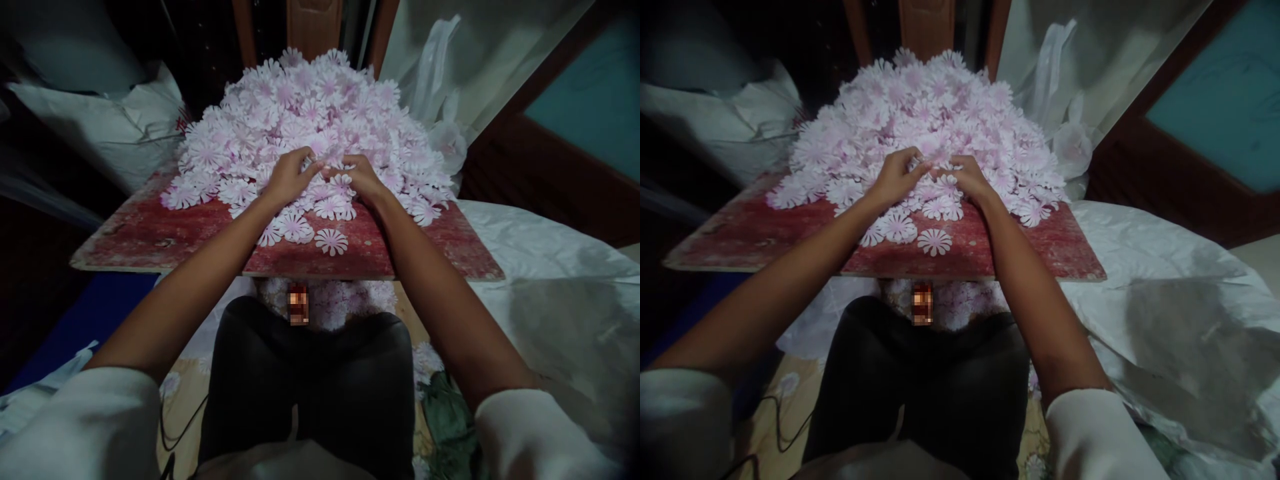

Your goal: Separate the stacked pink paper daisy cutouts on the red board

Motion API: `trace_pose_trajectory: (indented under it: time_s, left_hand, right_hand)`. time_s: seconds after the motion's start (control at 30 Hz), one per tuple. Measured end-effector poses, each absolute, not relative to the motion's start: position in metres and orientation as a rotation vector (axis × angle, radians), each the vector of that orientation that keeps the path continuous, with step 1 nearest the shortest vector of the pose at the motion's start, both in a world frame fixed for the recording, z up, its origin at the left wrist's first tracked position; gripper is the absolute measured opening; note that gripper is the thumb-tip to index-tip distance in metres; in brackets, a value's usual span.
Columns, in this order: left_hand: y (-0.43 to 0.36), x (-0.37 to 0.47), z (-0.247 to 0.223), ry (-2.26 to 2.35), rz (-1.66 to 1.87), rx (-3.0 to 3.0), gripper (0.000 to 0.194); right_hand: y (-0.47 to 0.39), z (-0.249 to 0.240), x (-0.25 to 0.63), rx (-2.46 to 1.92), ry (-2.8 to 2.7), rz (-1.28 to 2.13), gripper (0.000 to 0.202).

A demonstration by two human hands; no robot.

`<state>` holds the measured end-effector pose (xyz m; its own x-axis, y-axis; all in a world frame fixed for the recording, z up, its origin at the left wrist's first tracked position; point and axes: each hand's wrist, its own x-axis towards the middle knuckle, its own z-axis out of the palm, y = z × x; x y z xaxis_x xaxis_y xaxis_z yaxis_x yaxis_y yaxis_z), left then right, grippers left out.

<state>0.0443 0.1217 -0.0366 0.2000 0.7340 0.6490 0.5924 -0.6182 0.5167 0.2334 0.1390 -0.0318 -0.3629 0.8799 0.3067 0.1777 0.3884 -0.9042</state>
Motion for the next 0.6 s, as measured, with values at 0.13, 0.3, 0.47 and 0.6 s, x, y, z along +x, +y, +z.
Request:
trace_pose_trajectory:
  time_s: [0.13,0.3,0.47,0.6]
  left_hand:
    - [0.119,0.044,-0.036,1.292,1.390,2.301,0.053]
    - [0.118,0.046,-0.036,1.253,1.401,2.308,0.052]
    - [0.119,0.046,-0.035,1.230,1.426,2.311,0.038]
    - [0.119,0.046,-0.034,1.197,1.400,2.322,0.027]
  right_hand:
    - [0.137,-0.027,0.233,-0.842,-1.780,1.022,0.030]
    - [0.139,-0.029,0.232,-0.840,-1.750,1.006,0.023]
    - [0.152,-0.036,0.234,-0.879,-1.679,0.957,0.019]
    - [0.162,-0.042,0.236,-0.935,-1.654,0.880,0.022]
